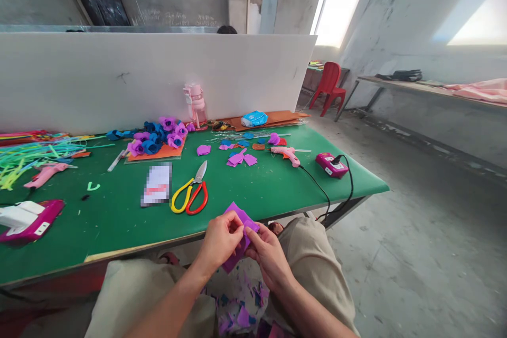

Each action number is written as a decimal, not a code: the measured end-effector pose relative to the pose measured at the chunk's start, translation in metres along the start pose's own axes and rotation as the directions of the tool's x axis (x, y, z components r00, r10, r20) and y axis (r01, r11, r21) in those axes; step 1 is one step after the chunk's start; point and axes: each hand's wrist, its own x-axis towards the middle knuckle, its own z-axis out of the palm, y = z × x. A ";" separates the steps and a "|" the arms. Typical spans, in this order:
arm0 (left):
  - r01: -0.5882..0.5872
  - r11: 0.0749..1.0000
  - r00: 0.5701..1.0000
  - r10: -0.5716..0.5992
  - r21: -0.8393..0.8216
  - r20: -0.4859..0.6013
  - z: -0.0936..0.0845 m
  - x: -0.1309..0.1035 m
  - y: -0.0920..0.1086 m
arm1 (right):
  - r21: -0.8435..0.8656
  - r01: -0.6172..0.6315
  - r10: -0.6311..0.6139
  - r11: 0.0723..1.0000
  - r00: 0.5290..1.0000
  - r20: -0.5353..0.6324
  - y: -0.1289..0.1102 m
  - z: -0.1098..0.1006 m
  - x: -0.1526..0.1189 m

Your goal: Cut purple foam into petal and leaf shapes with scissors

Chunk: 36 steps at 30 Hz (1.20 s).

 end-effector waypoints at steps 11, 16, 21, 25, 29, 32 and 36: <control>0.022 1.000 1.000 -0.022 -0.015 0.001 0.005 0.002 -0.002 | 0.013 0.008 -0.008 1.000 1.000 0.004 0.001 0.001 0.000; -0.023 1.000 1.000 0.023 -0.006 0.020 -0.002 0.002 0.001 | 0.003 0.022 -0.022 1.000 1.000 -0.001 0.003 -0.002 0.002; -0.132 0.990 0.956 0.140 0.049 -0.259 -0.035 0.009 0.008 | 0.012 0.021 -0.021 1.000 1.000 -0.006 0.000 -0.003 0.001; 0.005 0.978 1.000 -0.001 -0.209 0.022 -0.053 0.012 0.011 | 0.010 0.034 -0.035 0.999 0.997 0.069 -0.005 0.000 -0.003; 0.077 0.944 0.995 -0.051 -0.322 0.090 -0.056 0.010 0.011 | 0.007 0.072 -0.072 0.997 0.983 0.169 -0.011 0.003 -0.008; 0.087 0.914 0.991 -0.041 -0.395 0.125 -0.059 0.007 0.013 | -0.014 0.098 -0.092 0.995 0.966 0.243 -0.016 0.004 -0.009; 0.176 0.815 0.919 0.066 -0.552 0.389 -0.063 0.001 0.019 | -0.069 0.152 -0.133 0.986 0.964 0.228 -0.021 0.006 -0.003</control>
